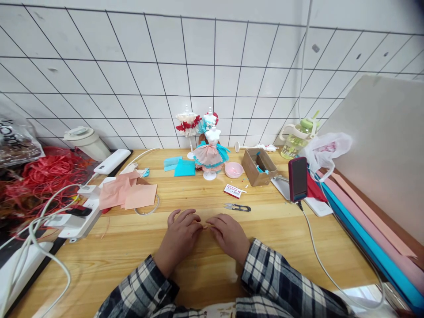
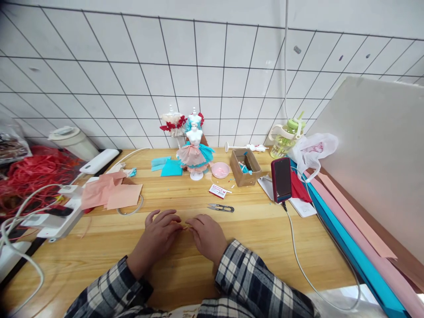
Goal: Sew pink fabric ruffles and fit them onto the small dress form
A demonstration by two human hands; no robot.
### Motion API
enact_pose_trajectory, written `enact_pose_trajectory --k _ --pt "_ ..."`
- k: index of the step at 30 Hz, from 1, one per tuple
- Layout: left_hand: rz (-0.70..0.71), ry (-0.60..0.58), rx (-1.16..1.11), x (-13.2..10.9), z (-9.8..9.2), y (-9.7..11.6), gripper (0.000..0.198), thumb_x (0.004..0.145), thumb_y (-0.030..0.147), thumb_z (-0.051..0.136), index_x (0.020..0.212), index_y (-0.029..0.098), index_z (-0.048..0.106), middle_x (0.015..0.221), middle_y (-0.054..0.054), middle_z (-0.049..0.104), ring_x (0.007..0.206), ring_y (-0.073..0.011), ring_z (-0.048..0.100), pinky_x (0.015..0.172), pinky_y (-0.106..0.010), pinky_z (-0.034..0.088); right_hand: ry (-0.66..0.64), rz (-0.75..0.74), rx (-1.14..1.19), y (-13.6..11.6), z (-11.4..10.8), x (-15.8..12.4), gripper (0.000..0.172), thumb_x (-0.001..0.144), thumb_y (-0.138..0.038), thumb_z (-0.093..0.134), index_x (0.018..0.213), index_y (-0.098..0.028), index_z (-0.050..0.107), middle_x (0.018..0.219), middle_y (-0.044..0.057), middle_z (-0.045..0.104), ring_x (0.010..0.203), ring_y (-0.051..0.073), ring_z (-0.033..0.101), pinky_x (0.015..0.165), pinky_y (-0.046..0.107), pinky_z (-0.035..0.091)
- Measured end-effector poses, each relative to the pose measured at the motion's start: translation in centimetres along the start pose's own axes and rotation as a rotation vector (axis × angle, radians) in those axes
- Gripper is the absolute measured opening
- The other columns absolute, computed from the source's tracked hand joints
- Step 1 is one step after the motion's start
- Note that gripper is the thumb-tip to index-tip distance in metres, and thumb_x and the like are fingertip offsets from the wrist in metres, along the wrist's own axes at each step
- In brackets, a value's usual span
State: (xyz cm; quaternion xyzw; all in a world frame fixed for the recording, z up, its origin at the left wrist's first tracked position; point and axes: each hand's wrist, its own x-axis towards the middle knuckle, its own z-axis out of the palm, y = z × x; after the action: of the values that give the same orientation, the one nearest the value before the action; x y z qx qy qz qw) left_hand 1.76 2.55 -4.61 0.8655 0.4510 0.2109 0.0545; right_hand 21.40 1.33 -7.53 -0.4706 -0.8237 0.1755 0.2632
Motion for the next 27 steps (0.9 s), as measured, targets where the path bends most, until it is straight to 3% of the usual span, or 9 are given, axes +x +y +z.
enact_pose_trajectory --k 3,8,18,21,23,25,27 --pt "-0.026 0.002 -0.045 0.0 -0.1 -0.1 0.019 0.086 0.017 0.055 0.083 0.028 0.070 0.099 0.000 0.072 0.112 -0.0253 0.058 0.102 -0.051 0.030 0.004 0.041 0.135 0.2 0.0 0.1 0.039 0.086 -0.026 0.066 0.124 -0.019 0.059 0.109 0.005 0.068 0.101 0.017 0.058 0.092 0.029 0.044" --pt "-0.025 -0.018 -0.115 -0.1 0.3 0.1 0.018 0.085 0.017 0.054 0.086 0.026 0.070 0.099 -0.001 0.074 0.113 -0.0248 0.058 0.104 -0.049 0.033 -0.051 0.119 0.128 0.1 0.1 0.3 0.015 0.089 -0.028 0.062 0.100 -0.024 0.071 0.094 0.001 0.073 0.088 0.016 0.061 0.081 0.029 0.044" --pt "-0.051 -0.064 -0.149 -0.2 0.3 0.4 0.015 0.085 0.019 0.054 0.085 0.025 0.068 0.082 0.000 0.075 0.098 -0.0225 0.065 0.111 -0.058 0.018 -0.017 0.098 0.148 0.0 -0.4 0.5 0.012 0.091 -0.026 0.060 0.092 -0.023 0.071 0.088 0.001 0.072 0.086 0.017 0.060 0.080 0.030 0.043" --pt "-0.059 -0.070 -0.140 -0.4 0.2 -0.1 0.015 0.086 0.018 0.053 0.085 0.026 0.067 0.083 0.001 0.074 0.099 -0.0222 0.065 0.111 -0.058 0.018 0.055 0.064 0.211 1.5 -1.5 0.6 0.025 0.086 -0.025 0.064 0.111 -0.022 0.065 0.098 0.003 0.071 0.092 0.019 0.060 0.086 0.032 0.044" --pt "-0.070 -0.073 -0.141 -0.6 0.3 -0.4 0.016 0.086 0.019 0.053 0.086 0.026 0.067 0.085 0.001 0.074 0.099 -0.0221 0.065 0.110 -0.058 0.020 0.165 0.156 0.173 3.2 -2.9 0.5 0.032 0.087 -0.026 0.062 0.119 -0.020 0.061 0.099 0.005 0.069 0.091 0.020 0.060 0.085 0.034 0.045" --pt "-0.071 -0.072 -0.148 -0.7 0.4 -0.6 0.016 0.086 0.019 0.053 0.086 0.027 0.067 0.086 0.001 0.074 0.099 -0.0219 0.064 0.110 -0.057 0.021 0.249 0.250 0.065 5.2 -4.5 0.3 0.023 0.091 -0.026 0.056 0.111 -0.019 0.065 0.098 0.007 0.069 0.091 0.021 0.059 0.083 0.034 0.045" --pt "-0.061 -0.070 -0.158 -0.7 0.6 -0.6 0.016 0.086 0.020 0.053 0.086 0.027 0.067 0.085 0.001 0.074 0.099 -0.0217 0.064 0.110 -0.057 0.021 0.225 0.281 -0.071 7.0 -5.9 0.1 0.019 0.092 -0.026 0.054 0.103 -0.020 0.068 0.101 0.008 0.069 0.095 0.022 0.058 0.087 0.035 0.043"
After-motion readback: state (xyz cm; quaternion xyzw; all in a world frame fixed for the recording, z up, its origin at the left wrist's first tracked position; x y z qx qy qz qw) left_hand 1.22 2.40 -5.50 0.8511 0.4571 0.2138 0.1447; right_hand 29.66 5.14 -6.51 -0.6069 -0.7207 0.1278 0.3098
